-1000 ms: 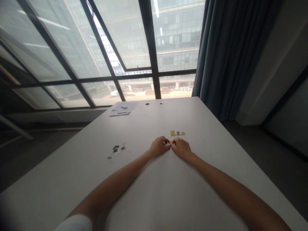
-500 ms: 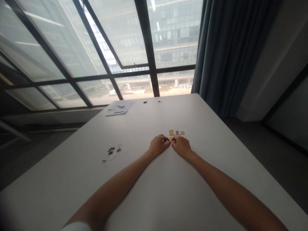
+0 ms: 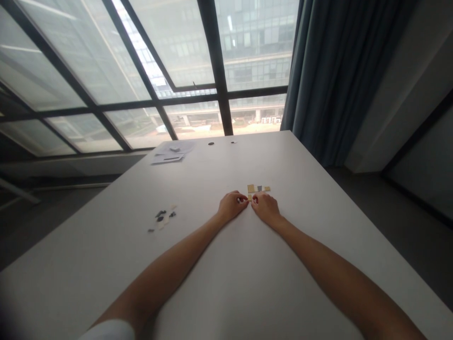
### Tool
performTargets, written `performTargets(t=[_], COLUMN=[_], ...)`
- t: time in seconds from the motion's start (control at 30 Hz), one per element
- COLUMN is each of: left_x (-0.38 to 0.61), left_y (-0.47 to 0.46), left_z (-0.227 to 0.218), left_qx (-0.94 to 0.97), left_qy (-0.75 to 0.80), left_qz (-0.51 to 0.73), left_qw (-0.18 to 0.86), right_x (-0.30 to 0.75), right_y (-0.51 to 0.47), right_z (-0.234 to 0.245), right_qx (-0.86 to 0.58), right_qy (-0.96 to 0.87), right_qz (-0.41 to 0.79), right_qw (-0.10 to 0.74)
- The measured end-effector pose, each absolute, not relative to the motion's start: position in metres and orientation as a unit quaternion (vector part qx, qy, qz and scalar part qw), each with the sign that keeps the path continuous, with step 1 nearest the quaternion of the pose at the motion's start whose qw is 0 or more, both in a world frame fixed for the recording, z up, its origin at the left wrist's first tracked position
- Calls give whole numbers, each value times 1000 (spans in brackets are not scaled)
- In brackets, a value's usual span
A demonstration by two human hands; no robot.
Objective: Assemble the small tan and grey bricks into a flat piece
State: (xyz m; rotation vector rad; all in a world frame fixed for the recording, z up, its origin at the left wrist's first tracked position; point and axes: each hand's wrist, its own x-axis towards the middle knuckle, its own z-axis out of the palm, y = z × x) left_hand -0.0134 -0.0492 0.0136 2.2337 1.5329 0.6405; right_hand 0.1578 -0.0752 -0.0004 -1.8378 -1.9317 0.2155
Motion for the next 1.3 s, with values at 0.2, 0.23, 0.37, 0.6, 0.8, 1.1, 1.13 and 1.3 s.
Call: performTargets(t=[0.2,0.23,0.37,0.6,0.8,1.1,1.13,1.3], left_x=[-12,-12,-12,-13,-13,-13,-12,-12], left_y=[-48,-48,-48,-47,-47,-46,-46,-46], left_z=[16,16,15,13,12,11,12,11], left_qx=[791,791,791,795,795,794,792,792], left_qy=[543,544,549,545,548,549,552,550], left_qz=[224,222,214,211,204,207,206,210], left_qw=[174,172,167,163,159,158,160,161], right_x=[157,157,157,156,156,157,157,157], right_y=[-75,-75,-76,-76,-76,-73,-73,-73], right_z=[1,1,1,2,1,-3,-3,-3], right_qx=[-672,-674,-673,-672,-672,-671,-671,-671], right_qy=[-700,-699,-699,-699,-701,-702,-702,-702], right_qz=[78,77,70,71,70,62,61,61], right_qw=[227,227,233,233,229,230,231,229])
